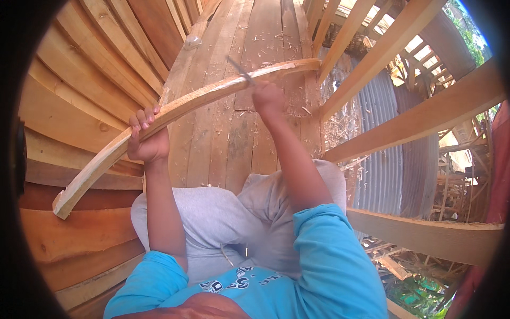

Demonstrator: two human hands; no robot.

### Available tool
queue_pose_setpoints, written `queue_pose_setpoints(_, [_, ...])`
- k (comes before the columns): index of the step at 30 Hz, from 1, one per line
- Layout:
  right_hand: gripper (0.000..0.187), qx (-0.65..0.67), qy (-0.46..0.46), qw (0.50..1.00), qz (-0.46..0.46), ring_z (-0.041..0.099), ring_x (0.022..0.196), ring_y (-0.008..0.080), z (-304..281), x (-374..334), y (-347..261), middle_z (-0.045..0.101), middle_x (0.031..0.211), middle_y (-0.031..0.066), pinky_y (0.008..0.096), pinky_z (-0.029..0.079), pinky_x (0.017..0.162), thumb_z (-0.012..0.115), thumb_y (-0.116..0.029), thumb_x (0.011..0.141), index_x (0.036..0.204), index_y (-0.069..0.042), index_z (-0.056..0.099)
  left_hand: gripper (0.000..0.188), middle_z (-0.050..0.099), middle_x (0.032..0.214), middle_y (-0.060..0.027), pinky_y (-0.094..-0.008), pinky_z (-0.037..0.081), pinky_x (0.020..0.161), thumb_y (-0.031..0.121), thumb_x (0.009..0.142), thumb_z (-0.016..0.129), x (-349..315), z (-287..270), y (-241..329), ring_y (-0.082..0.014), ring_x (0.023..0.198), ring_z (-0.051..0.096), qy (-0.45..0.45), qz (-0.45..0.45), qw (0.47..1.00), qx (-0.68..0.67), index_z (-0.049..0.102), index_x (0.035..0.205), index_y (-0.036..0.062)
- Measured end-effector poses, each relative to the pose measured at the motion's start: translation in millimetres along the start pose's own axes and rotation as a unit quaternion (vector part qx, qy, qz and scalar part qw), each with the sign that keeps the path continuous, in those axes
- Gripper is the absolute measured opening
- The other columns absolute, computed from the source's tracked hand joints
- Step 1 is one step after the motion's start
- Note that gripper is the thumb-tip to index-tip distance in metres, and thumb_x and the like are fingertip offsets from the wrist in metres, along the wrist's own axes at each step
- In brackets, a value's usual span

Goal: The person sits cross-legged on a wooden floor and uses a knife to shave and shape a curved wooden plank. The person holds the plank with the left hand and repeatedly scrapes the surface with the knife in the right hand, producing wood shavings.

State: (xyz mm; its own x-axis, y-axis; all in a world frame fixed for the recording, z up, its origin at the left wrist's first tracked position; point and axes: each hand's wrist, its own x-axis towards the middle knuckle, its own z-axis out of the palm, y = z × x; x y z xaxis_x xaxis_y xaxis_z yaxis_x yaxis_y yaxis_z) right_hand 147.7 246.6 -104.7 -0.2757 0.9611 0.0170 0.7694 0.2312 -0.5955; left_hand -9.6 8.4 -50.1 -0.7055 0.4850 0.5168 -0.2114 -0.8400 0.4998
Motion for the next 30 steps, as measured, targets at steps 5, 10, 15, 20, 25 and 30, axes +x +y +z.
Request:
queue_pose_setpoints(5, [0.041, -0.048, -0.036, 0.998, 0.003, 0.067, 0.082, 0.0402, -15, 115, 213, 0.067, 0.085, 0.025, 0.0484, 0.053, 0.069, 0.043, -0.028, 0.091, 0.092, 0.007, 0.063, 0.025, 0.049, 0.072, 0.0028, -0.0344, 0.033, 0.089, 0.027, 0.072, 0.07, 5, 27, -1, -0.014, 0.079, 0.048, -0.162, 0.016, 0.986, -0.043, 0.047, 0.074, 0.0189])
queue_pose_setpoints(10, [0.05, 0.179, -0.105, 0.95, 0.235, 0.058, 0.061, 0.0288, -25, 45, 81, 0.059, 0.068, 0.0159, 0.0446, 0.043, 0.053, 0.04, -0.039, 0.097, 0.084, 0.006, 0.06, 0.027, 0.049, 0.071, 0.0047, -0.032, 0.035, 0.088, 0.032, 0.072, 0.073, 6, 12, 27, -0.0121, 0.078, 0.049, -0.131, 0.026, 0.988, -0.076, 0.048, 0.075, 0.0207])
queue_pose_setpoints(15, [0.054, 0.103, -0.095, 0.982, 0.123, 0.055, 0.056, 0.0241, -55, 22, 40, 0.057, 0.065, 0.0123, 0.0417, 0.044, 0.053, 0.036, -0.042, 0.099, 0.082, 0.004, 0.058, 0.028, 0.049, 0.072, 0.0053, -0.0314, 0.035, 0.089, 0.033, 0.071, 0.074, 3, 17, 21, -0.0116, 0.078, 0.05, -0.127, 0.02, 0.988, -0.085, 0.048, 0.075, 0.0215])
queue_pose_setpoints(20, [0.049, 0.116, -0.243, 0.963, -0.022, 0.047, 0.05, 0.0141, -76, -17, 5, 0.05, 0.063, 0.0038, 0.0333, 0.039, 0.046, 0.042, -0.046, 0.1, 0.085, -0.001, 0.057, 0.028, 0.047, 0.071, 0.0046, -0.033, 0.035, 0.089, 0.03, 0.07, 0.072, 3, 7, 13, -0.0126, 0.078, 0.049, -0.087, 0.021, 0.994, -0.07, 0.046, 0.075, 0.0201])
queue_pose_setpoints(25, [0.04, 0.088, -0.225, 0.962, -0.126, 0.048, 0.052, 0.0115, -77, -15, 15, 0.052, 0.066, 0.0022, 0.0308, 0.039, 0.045, 0.049, -0.038, 0.099, 0.088, -0.002, 0.06, 0.027, 0.047, 0.077, 0.0013, -0.0369, 0.035, 0.094, 0.03, 0.07, 0.071, 4, 6, 10, -0.0149, 0.081, 0.048, -0.082, 0.014, 0.995, -0.052, 0.047, 0.074, 0.0181])
queue_pose_setpoints(30, [0.039, 0.18, -0.157, 0.971, 0.018, 0.049, 0.054, 0.0106, -51, 2, 64, 0.053, 0.066, 0.002, 0.0303, 0.041, 0.05, 0.054, -0.039, 0.097, 0.095, -0.001, 0.064, 0.025, 0.046, 0.103, -0.002, -0.0481, 0.029, 0.109, 0.032, 0.075, 0.072, -2, 18, 13, -0.0164, 0.113, 0.04, 0.006, 0.014, 0.999, -0.034, 0.05, 0.076, 0.0197])
